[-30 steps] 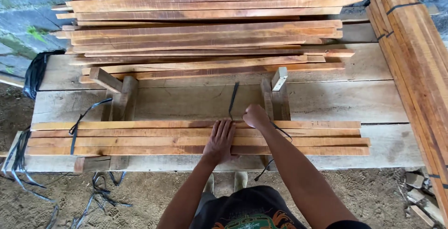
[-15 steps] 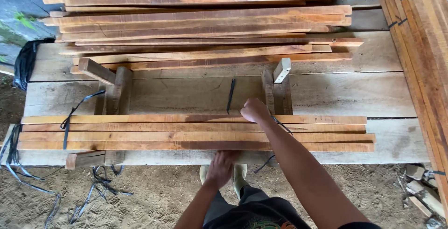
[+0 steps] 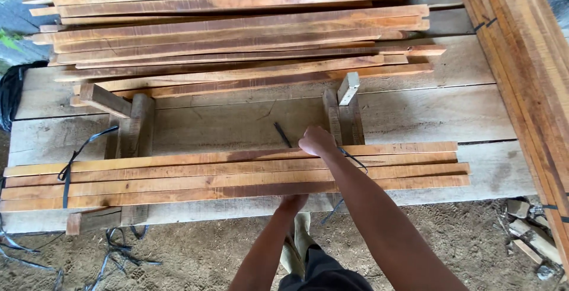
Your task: Bundling multiple long wooden slats together using plastic tie strips.
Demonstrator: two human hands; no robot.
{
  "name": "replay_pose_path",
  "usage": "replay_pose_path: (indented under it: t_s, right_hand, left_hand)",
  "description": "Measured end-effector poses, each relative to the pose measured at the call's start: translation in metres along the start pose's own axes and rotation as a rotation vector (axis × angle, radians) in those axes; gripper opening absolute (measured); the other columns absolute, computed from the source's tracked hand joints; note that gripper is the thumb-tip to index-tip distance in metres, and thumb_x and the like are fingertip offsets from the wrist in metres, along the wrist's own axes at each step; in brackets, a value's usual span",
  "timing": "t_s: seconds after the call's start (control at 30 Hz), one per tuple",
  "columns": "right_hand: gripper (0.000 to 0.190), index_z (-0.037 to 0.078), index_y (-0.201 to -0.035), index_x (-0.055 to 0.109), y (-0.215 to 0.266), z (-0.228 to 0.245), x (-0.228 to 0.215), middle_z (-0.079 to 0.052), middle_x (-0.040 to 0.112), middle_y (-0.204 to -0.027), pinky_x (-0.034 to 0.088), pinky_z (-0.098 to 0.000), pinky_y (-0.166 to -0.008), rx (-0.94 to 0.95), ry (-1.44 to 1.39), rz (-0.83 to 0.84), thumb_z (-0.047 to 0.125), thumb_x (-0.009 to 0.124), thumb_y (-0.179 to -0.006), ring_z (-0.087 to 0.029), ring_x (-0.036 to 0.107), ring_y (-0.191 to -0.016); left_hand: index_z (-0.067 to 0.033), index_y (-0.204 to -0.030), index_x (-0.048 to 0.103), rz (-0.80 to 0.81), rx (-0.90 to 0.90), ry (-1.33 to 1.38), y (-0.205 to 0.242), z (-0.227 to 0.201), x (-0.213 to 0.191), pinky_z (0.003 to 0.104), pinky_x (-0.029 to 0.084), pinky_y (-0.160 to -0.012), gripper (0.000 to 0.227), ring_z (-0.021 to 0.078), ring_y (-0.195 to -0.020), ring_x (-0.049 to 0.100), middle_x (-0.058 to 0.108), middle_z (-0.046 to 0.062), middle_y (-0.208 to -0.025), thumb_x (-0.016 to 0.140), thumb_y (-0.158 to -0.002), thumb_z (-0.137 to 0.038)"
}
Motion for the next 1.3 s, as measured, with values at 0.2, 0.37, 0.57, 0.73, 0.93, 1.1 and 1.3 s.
replay_pose_path:
  t_s: [0.2, 0.37, 0.57, 0.73, 0.93, 1.1, 1.3]
  right_hand:
    - [0.032, -0.001, -0.09, 0.079, -0.03, -0.018, 0.006, -0.028, 0.076, -0.093, 0.059, -0.0576, -0.082, -0.011, -0.045, -0.113, 0.021, 0.061, -0.074, -0.049, 0.074, -0.097]
    - [0.024, 0.001, -0.087, 0.079, -0.025, -0.012, 0.001, -0.027, 0.075, -0.091, 0.059, -0.0585, -0.079, -0.03, -0.081, -0.211, 0.017, 0.062, -0.08, -0.049, 0.074, -0.094]
    - [0.019, 0.004, -0.085, 0.08, -0.014, 0.003, -0.019, -0.025, 0.076, -0.091, 0.06, -0.0563, -0.078, -0.042, -0.029, -0.252, 0.014, 0.063, -0.086, -0.048, 0.075, -0.093]
    - [0.019, -0.002, -0.093, 0.079, -0.009, -0.002, -0.028, -0.034, 0.074, -0.101, 0.057, -0.0603, -0.088, -0.156, -0.164, -0.201, 0.009, 0.066, -0.086, -0.055, 0.07, -0.103]
    - [0.022, 0.011, -0.099, 0.082, 0.081, 0.004, -0.067, -0.023, 0.077, -0.106, 0.059, -0.0558, -0.09, -0.215, 0.1, -0.301, 0.012, 0.061, -0.09, -0.045, 0.073, -0.104]
    - [0.021, -0.006, -0.102, 0.075, 0.165, 0.007, -0.069, -0.03, 0.074, -0.093, 0.065, -0.0399, -0.053, -0.202, -0.424, -0.243, 0.001, 0.061, -0.088, -0.033, 0.075, -0.065]
    - [0.021, -0.016, -0.1, 0.069, 0.238, 0.032, -0.09, -0.026, 0.067, -0.076, 0.065, -0.0371, -0.048, -0.274, -0.819, -0.047, -0.004, 0.068, -0.082, -0.024, 0.067, -0.056]
  left_hand:
    - [-0.0235, -0.08, 0.058, -0.94, -0.079, -0.555, 0.037, -0.015, 0.014, 0.032, 0.035, -0.045, 0.035, 0.0168, -0.056, 0.054, 0.054, 0.0, -0.077, 0.041, -0.097, -0.048]
    - [-0.02, -0.117, 0.069, -0.314, 0.321, 0.596, 0.055, -0.021, -0.038, 0.043, 0.057, -0.082, 0.025, 0.0317, -0.094, 0.071, 0.074, 0.005, -0.1, 0.058, -0.097, -0.011]
    - [-0.0275, -0.113, 0.076, -0.063, 0.209, 0.823, 0.071, -0.04, -0.088, 0.046, 0.056, -0.089, 0.025, 0.0299, -0.096, 0.071, 0.078, -0.001, -0.097, 0.06, -0.097, -0.016]
    - [-0.0265, -0.111, 0.077, 0.101, 0.202, 0.854, 0.091, -0.05, -0.124, 0.046, 0.057, -0.088, 0.026, 0.0285, -0.093, 0.074, 0.079, -0.003, -0.091, 0.063, -0.093, -0.015]
    - [-0.0205, -0.125, 0.072, 0.205, 0.319, 0.852, 0.115, -0.054, -0.151, 0.049, 0.055, -0.094, 0.037, 0.0358, -0.105, 0.071, 0.078, 0.006, -0.104, 0.05, -0.1, -0.005]
    - [-0.0241, -0.125, 0.073, -0.001, 0.3, 0.716, 0.11, -0.043, -0.128, 0.05, 0.057, -0.095, 0.04, 0.0375, -0.105, 0.072, 0.076, 0.013, -0.11, 0.06, -0.095, -0.002]
    - [-0.0189, -0.124, 0.073, -0.147, 0.364, 0.796, 0.107, -0.032, -0.149, 0.045, 0.06, -0.091, 0.038, 0.0321, -0.105, 0.073, 0.077, 0.01, -0.114, 0.058, -0.095, 0.001]
Point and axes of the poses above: each hand's wrist, its own y-axis away from the middle knuckle, its own x-axis out of the palm, z = x × y, the point moved 5 cm from there along -y, towards the middle knuckle
